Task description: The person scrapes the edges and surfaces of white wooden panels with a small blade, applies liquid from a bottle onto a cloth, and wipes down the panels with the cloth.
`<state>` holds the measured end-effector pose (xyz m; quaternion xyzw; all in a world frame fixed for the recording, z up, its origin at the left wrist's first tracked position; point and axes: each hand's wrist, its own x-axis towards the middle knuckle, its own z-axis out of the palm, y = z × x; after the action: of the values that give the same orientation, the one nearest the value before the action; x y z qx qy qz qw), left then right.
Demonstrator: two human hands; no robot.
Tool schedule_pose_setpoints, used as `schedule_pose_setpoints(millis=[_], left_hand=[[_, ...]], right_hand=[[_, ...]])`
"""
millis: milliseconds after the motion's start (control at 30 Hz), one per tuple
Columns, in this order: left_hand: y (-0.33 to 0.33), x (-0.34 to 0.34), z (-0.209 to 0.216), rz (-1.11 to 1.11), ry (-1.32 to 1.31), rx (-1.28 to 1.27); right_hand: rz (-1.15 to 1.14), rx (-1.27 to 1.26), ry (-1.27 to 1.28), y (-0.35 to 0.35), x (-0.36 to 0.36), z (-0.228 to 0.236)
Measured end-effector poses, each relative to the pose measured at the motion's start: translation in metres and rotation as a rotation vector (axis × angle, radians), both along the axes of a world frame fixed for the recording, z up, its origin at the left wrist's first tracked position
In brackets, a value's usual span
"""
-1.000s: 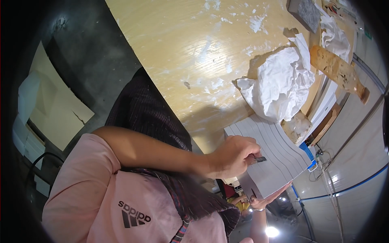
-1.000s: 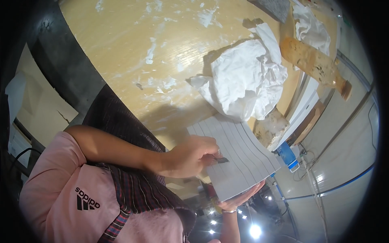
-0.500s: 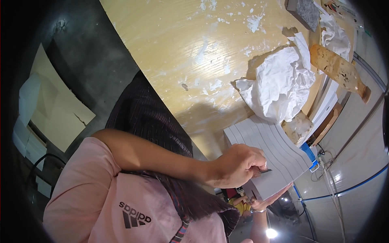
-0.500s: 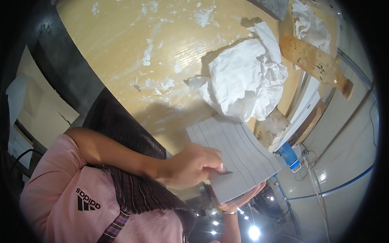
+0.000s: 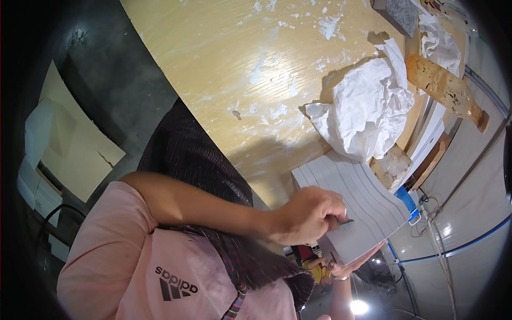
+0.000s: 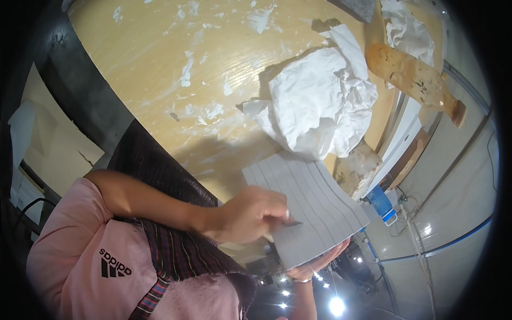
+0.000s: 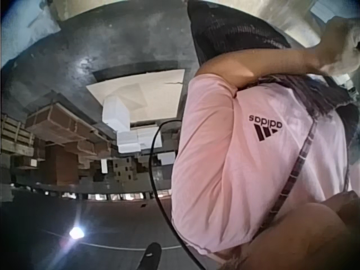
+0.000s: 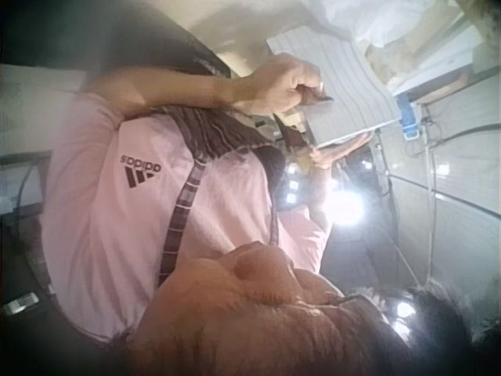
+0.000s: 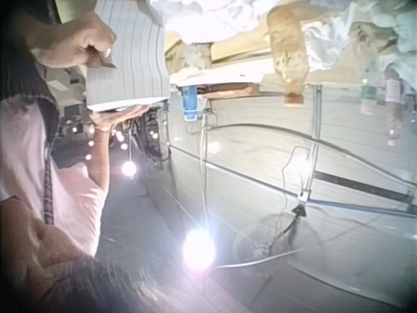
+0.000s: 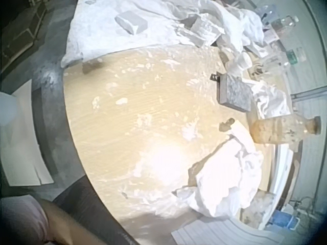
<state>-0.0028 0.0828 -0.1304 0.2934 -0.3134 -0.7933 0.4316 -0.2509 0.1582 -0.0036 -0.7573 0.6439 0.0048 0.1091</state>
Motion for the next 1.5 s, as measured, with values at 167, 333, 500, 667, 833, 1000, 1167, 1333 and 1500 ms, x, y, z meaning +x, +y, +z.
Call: schedule_pose_setpoints(millis=[167, 333, 500, 667, 833, 1000, 1167, 1333, 1500], left_hand=[[0.001, -0.003, 0.002, 0.088, 0.098, 0.07], [-0.001, 0.005, 0.006, 0.058, 0.147, 0.01], [0.004, 0.002, 0.001, 0.026, -0.011, 0.009], [0.004, 0.005, 0.003, 0.077, 0.158, 0.012], [0.001, 0.0, -0.003, 0.026, -0.085, 0.049], [0.004, 0.003, 0.006, 0.039, 0.188, 0.066], [0.009, 0.003, 0.0, 0.084, -0.007, -0.114], [0.017, 0.012, -0.004, 0.09, 0.229, -0.089], [0.025, 0.015, -0.002, 0.163, 0.089, -0.379]], right_hand=[[-0.123, 0.021, 0.017, -0.001, 0.019, 0.003], [0.209, -0.132, 0.183, -0.016, 0.028, -0.004], [0.167, -0.114, 0.066, -0.011, 0.016, 0.0], [0.056, -0.117, -0.144, -0.007, 0.012, -0.011], [0.168, -0.107, 0.162, -0.013, 0.017, -0.001], [0.098, -0.105, 0.047, -0.004, 0.008, -0.001], [0.132, -0.085, 0.095, -0.011, 0.006, 0.0], [0.106, -0.064, 0.036, -0.01, 0.01, 0.0], [0.09, -0.048, 0.012, -0.011, 0.009, -0.001]])
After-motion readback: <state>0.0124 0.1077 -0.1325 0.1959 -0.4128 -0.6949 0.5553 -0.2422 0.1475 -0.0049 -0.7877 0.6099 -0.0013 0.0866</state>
